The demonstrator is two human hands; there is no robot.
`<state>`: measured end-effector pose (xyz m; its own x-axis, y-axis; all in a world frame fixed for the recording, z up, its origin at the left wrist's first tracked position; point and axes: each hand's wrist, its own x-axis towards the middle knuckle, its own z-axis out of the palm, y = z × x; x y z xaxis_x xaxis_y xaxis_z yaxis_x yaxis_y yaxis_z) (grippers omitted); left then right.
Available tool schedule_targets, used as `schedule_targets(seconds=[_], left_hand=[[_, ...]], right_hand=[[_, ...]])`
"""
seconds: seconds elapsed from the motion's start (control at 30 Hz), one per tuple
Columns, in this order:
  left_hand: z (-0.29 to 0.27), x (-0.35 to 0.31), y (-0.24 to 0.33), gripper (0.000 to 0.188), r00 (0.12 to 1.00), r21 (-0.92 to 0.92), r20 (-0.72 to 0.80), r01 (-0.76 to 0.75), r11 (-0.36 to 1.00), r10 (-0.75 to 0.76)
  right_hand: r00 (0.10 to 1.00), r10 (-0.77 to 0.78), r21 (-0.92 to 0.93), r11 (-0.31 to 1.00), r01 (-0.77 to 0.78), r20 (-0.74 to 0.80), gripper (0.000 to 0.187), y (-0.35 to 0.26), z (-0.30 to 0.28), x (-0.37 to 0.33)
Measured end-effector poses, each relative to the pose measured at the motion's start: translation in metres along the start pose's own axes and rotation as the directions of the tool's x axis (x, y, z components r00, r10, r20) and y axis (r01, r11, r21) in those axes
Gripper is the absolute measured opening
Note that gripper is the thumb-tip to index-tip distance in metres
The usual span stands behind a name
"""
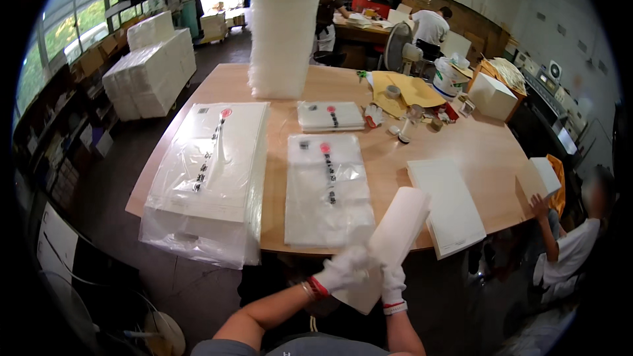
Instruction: The person repeatedly picks up white paper sheets, places them into clear plastic sleeves, and stacks the sealed packages on the table. The person wears white gloves and works at a table with stacks of paper and plastic sleeves. Other people are visible in the background working at separate tables.
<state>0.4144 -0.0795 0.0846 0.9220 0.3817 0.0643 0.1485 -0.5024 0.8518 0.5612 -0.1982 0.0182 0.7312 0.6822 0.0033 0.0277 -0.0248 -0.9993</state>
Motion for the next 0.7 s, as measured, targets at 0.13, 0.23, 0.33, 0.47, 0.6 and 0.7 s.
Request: schedule_targets(seconds=[0.13, 0.23, 0.33, 0.47, 0.6, 0.7], left_hand=[[-0.083, 0.013, -0.022, 0.071, 0.659, 0.455, -0.726, 0.248, 0.855, 0.195], [-0.140, 0.032, -0.057, 0.069, 0.682, 0.043, -0.703, 0.322, 0.946, -0.200], [-0.129, 0.053, -0.092, 0.056, 0.803, -0.197, -0.488, 0.280, 0.939, -0.342], [-0.037, 0.045, -0.035, 0.027, 0.881, 0.380, -0.405, -0.083, 0.921, 0.246], [-0.007, 0.047, -0.013, 0.039, 0.973, 0.216, -0.229, 0.053, 0.975, -0.002], [-0.034, 0.028, -0.052, 0.030, 0.836, 0.356, -0.518, 0.017, 0.934, 0.182]], right_hand=[[0.948, -0.229, -0.163, 0.950, 0.267, 0.223, 0.032, -0.061, -0.017, -0.011], [0.756, -0.465, -0.542, 0.527, 0.654, 0.461, 0.030, -0.094, -0.016, -0.008], [0.731, -0.273, -0.592, 0.444, 0.673, 0.626, 0.030, -0.103, 0.005, 0.004], [0.791, -0.101, -0.711, 0.380, 0.592, 0.604, 0.017, -0.079, 0.028, 0.031], [0.575, -0.289, -0.615, -0.065, 0.786, 0.765, 0.044, 0.030, 0.009, 0.069], [0.986, 0.007, -0.856, 0.498, 0.142, 0.168, 0.054, -0.064, 0.061, 0.050]])
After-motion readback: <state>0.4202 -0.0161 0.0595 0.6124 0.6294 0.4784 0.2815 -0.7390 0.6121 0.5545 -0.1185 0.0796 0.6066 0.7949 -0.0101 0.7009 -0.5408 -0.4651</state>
